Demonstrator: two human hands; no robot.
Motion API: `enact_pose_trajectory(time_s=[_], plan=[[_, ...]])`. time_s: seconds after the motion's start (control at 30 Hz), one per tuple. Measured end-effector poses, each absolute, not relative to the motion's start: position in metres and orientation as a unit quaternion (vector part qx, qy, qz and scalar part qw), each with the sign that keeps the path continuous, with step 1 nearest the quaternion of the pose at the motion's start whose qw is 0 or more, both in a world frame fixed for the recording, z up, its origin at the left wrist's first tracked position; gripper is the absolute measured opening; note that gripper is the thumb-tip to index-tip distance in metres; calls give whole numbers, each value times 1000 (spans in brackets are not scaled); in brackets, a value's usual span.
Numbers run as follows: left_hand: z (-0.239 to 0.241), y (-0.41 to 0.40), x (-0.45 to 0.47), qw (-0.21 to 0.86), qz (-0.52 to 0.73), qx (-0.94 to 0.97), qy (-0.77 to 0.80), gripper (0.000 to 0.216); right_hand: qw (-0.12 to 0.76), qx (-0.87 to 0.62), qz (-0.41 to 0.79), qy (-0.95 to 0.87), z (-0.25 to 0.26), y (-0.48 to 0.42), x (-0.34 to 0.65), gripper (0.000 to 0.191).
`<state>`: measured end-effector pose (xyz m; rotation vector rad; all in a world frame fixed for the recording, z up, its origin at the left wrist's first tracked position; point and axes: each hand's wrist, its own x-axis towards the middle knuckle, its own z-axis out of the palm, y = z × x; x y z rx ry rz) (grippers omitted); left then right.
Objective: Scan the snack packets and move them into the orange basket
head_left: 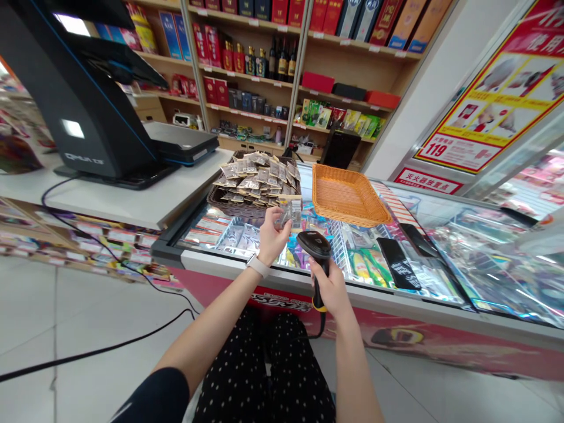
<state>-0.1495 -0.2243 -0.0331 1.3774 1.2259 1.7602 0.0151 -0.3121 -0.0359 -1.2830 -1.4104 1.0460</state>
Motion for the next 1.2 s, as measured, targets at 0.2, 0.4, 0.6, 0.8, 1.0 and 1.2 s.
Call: enact_pose_trajectory(time_s=[0.2, 0.4, 0.6, 0.8, 1.0, 1.2], plan=[[17, -179, -106, 444, 596, 515, 427, 31, 491, -533, 421, -546, -42, -317, 34, 41], [32, -118, -68, 389, 411, 609, 556, 43, 509, -535, 421, -527, -41, -325, 44, 39], [20, -105, -63, 281, 352, 660, 602, 48, 521, -539, 421, -511, -38, -325, 49, 38], [24, -123, -62, 165, 320, 717, 597, 29, 516, -530, 427, -521, -37, -324, 47, 36], [39, -158, -106, 0, 354, 722, 595, 20, 511, -524, 435, -526, -38, -322, 44, 37], [57, -158, -150, -41, 289, 623, 726, 43, 504, -515, 447, -530, -42, -319, 35, 43]])
